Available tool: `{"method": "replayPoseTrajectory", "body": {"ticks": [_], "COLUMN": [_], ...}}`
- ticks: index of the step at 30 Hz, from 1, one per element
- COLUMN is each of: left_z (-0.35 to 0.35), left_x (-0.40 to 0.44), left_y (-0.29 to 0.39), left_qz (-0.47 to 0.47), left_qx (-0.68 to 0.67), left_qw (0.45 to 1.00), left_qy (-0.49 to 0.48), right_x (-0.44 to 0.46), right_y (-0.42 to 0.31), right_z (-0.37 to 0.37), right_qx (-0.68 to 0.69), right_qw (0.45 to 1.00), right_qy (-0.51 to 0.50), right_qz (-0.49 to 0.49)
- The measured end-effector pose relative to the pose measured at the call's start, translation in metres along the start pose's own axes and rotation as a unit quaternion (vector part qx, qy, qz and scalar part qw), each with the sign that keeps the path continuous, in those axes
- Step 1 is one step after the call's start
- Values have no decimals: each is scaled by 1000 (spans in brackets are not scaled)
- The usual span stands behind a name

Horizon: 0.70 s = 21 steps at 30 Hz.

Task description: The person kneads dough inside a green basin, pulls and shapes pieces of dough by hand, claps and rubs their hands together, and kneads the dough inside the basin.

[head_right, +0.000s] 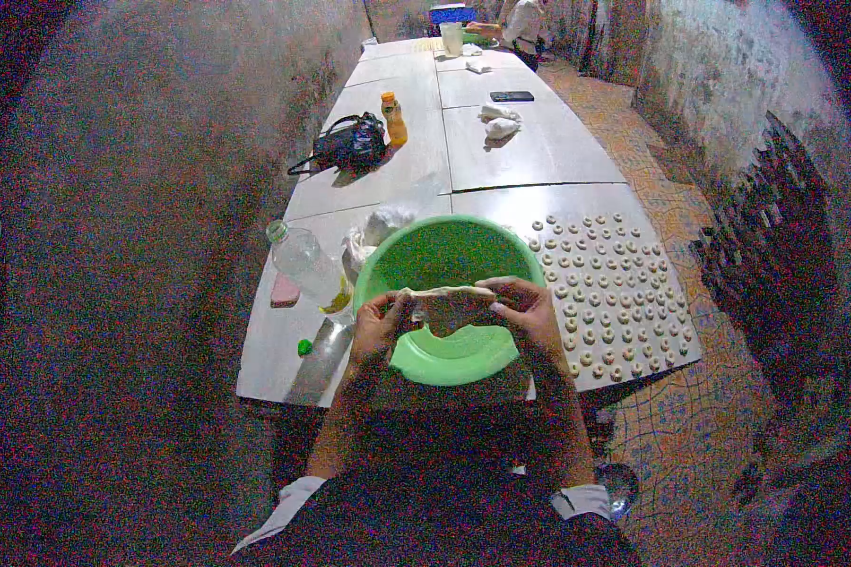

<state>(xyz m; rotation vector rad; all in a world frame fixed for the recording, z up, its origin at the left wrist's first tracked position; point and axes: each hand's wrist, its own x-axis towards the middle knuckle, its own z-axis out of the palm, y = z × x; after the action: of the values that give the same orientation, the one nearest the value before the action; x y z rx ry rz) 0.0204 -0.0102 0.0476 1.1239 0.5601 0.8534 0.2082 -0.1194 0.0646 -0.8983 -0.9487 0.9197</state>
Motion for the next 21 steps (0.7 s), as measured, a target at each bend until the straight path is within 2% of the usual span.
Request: {"method": "replayPoseTrajectory", "body": {"ticks": [3,5,6,7,8,9,11,12,14,17,18,19,21], "left_z": [0,-2,-1,2,9,16,26,22,13,4,6,8,12], "left_x": [0,4,7,7,7,8,5,7,11,8,7,4,-4], "left_y": [-4,-12,-16,-18,-18,-16,-15,-18,-29,-37,-32,-27,-17], "left_qz": [-19,-67,-75,-76,-89,-101,-58,-58,-59,-44,-30,-17,-5], "left_qx": [15,46,6,6,-30,-66,-76,-81,-86,-78,-72,-68,-81], "left_qw": [1000,997,997,996,995,993,995,995,994,996,997,997,997], "left_qy": [4,-3,-35,-35,-24,-12,-15,-14,-9,2,9,15,-8], "right_x": [-1,-1,0,1,3,6,-3,-7,-12,-9,-6,-2,4], "right_y": [-4,0,2,4,10,19,43,42,35,34,20,13,26], "right_z": [0,5,16,25,28,37,57,57,56,32,43,46,47], "right_qx": [-61,-46,-126,-204,-410,-451,-543,-543,-414,-380,-338,-379,-368], "right_qw": [998,998,988,965,879,841,793,793,891,908,922,899,901], "right_qy": [30,41,83,124,128,101,43,41,-4,-14,51,76,61], "right_qz": [-5,13,-47,-106,-208,-282,-273,-272,-184,-178,-183,-205,-220]}}
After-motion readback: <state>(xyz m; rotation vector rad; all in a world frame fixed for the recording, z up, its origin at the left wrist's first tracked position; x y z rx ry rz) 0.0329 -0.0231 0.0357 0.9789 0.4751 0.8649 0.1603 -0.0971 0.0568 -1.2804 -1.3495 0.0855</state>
